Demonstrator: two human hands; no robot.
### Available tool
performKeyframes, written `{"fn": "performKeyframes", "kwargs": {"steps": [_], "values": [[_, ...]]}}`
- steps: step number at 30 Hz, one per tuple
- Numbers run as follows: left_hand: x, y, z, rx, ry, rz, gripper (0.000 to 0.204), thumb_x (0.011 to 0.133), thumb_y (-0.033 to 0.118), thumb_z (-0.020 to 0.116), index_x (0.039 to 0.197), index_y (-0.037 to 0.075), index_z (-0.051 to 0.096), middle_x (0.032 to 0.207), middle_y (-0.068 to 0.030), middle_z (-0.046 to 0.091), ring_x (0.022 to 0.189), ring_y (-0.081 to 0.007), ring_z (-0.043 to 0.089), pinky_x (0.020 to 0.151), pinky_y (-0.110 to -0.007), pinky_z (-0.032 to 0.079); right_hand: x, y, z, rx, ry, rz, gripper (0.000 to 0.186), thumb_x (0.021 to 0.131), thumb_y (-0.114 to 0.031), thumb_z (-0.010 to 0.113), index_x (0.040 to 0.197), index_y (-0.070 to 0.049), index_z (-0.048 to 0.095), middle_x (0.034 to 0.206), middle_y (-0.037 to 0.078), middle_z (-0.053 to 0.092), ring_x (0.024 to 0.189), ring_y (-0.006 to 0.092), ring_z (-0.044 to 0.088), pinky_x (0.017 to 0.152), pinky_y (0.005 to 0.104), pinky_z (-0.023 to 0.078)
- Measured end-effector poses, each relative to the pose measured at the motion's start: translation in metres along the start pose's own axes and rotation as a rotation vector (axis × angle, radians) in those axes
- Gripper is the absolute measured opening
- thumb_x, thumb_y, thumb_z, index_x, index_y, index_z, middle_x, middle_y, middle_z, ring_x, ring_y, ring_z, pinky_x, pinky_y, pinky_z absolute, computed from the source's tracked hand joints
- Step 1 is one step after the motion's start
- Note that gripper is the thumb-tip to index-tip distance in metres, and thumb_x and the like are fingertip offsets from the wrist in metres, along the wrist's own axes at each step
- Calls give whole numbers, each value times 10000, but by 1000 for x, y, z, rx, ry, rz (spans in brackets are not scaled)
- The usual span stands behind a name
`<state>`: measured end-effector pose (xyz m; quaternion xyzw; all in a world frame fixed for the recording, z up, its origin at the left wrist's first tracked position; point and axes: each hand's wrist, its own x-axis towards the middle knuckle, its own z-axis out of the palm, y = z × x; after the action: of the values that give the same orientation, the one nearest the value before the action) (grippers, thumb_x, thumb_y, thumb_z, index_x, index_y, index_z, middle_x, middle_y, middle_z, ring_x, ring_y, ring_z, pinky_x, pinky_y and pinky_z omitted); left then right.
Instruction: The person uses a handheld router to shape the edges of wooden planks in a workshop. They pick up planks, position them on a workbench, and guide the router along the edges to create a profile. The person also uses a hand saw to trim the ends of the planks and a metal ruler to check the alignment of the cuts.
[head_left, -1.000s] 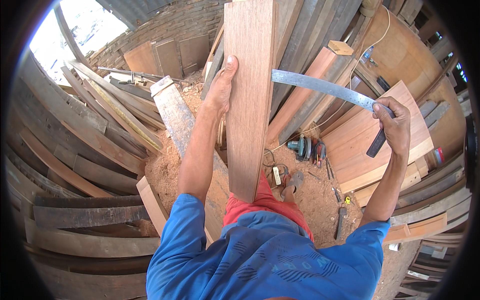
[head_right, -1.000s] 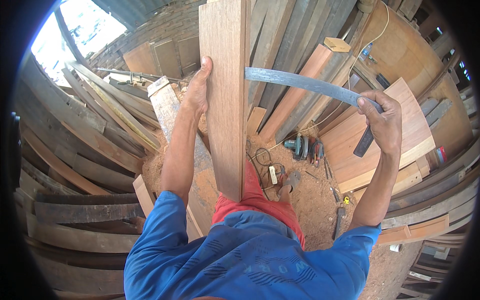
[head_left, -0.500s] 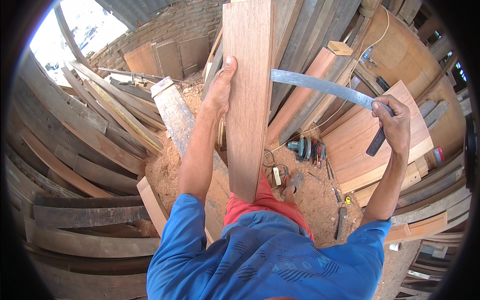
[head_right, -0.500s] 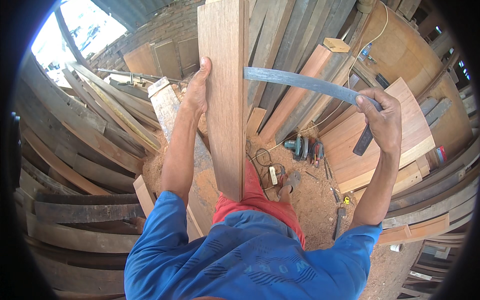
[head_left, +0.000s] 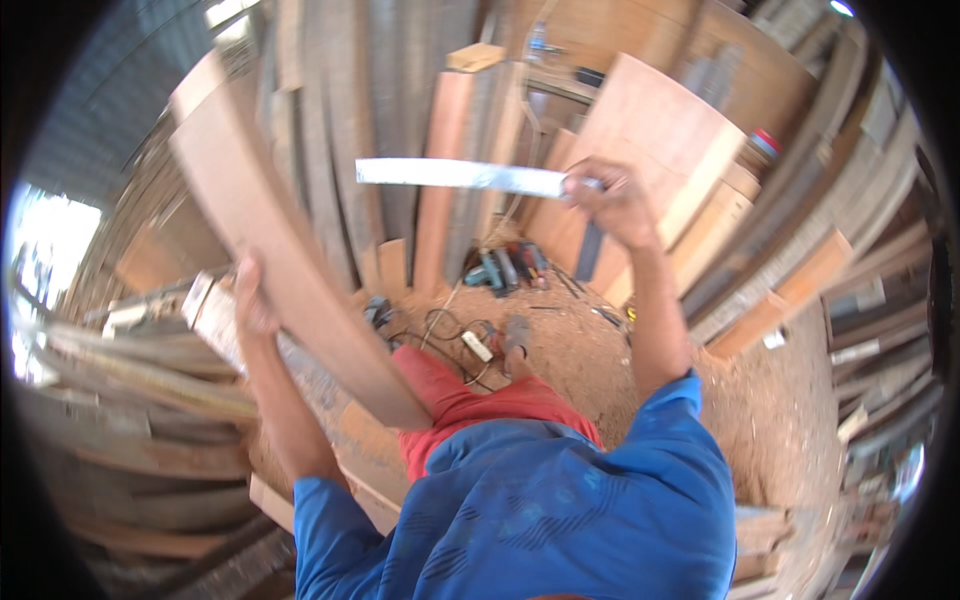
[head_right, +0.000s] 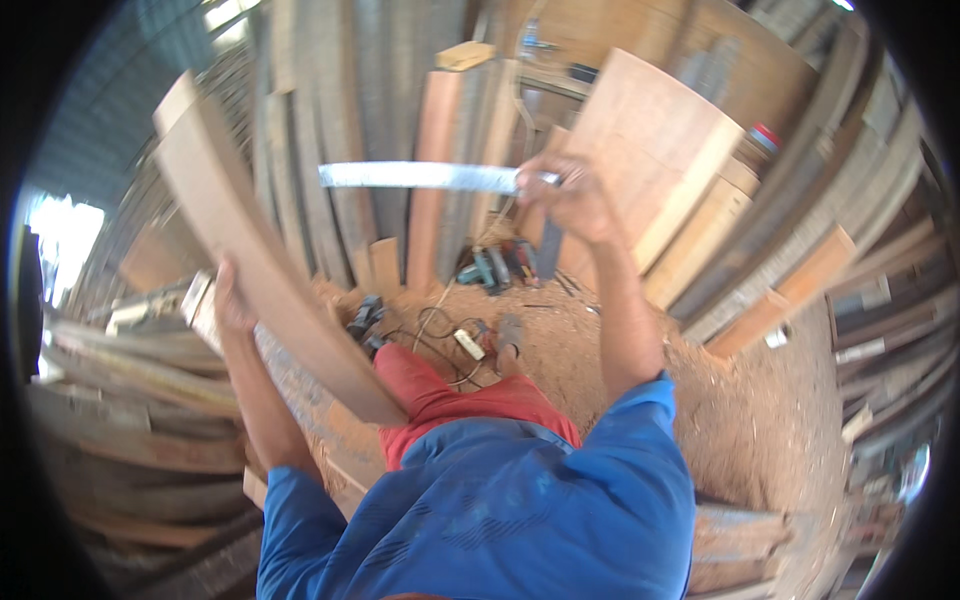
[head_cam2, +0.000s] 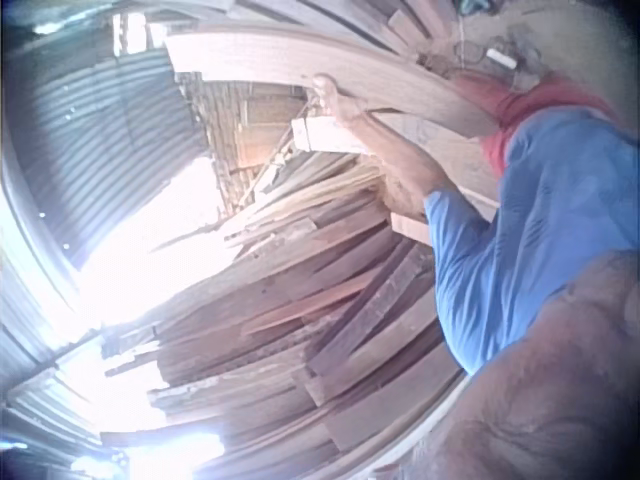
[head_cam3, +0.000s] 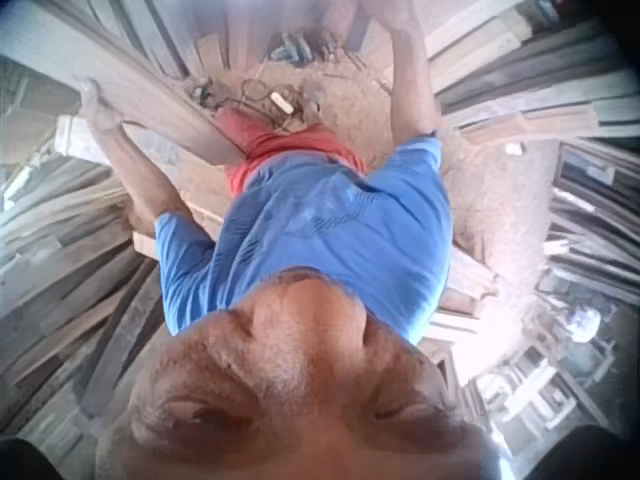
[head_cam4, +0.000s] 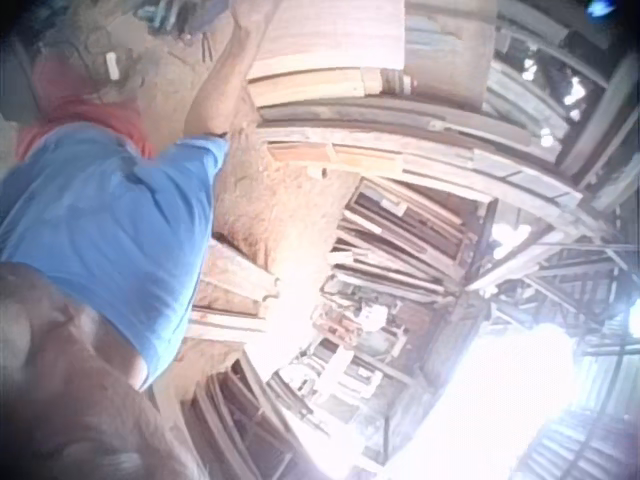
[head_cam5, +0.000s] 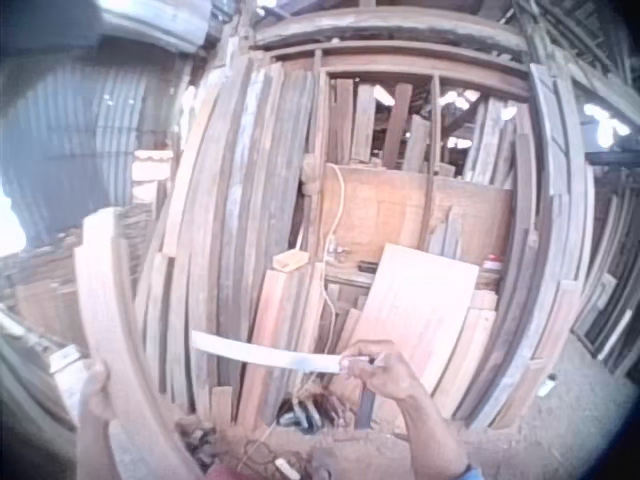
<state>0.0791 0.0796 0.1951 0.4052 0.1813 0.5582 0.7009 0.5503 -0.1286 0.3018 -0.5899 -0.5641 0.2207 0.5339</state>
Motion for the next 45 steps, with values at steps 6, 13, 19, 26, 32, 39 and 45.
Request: {"fn": "performKeyframes", "kwargs": {"steps": [6,13,19,26,32,39,45], "values": [[-20,-12,-15,56,57,59,772,928,460,716,1491,36,401,1377,-143,577,1239,-297,580,1057,-451,487,-101,184,-10,-253,142,463,137,912,-18,624,1005,-28,724,794,85,703,682,160,628,662,318,531],[-36,-1,-21,172,267,205,653,957,418,693,1413,9,466,1278,-133,633,1143,-282,629,994,-445,531,-237,358,-11,-729,-23,895,272,822,-94,609,1056,-46,739,996,209,730,942,335,726,817,434,564],[-65,6,-39,78,146,168,732,967,404,656,1501,0,361,1407,-164,543,1276,-326,544,1093,-493,451,-270,378,-13,-776,13,965,299,838,-113,571,1079,-64,741,1118,224,705,1098,358,678,930,454,537],[-61,-17,-15,104,86,73,829,925,507,691,1513,27,357,1421,-166,514,1275,-320,530,1066,-483,462,-228,360,-40,-919,58,655,238,872,-169,547,978,-77,739,1174,208,687,1110,381,653,903,462,530],[-36,-47,42,396,118,159,934,862,569,738,1483,-27,374,1345,-182,561,1197,-318,577,1001,-455,515,-174,258,18,-316,-144,583,292,964,-257,653,1179,-61,682,1107,155,710,1057,241,665,952,377,519],[8,-120,36,389,-231,25,1036,822,719,684,1487,-20,392,1411,-185,543,1259,-322,570,1109,-444,451,-84,66,58,545,-226,-59,930,935,-516,677,1616,-102,197,1556,193,382,1373,293,445,1152,424,363],[14,-181,130,383,-526,-93,1091,815,818,585,1479,-27,395,1394,-162,548,1275,-292,543,1112,-415,417,-50,-4,96,942,-341,-214,1080,840,-605,725,1563,23,225,1459,175,427,1367,250,406,1137,416,343]]}}
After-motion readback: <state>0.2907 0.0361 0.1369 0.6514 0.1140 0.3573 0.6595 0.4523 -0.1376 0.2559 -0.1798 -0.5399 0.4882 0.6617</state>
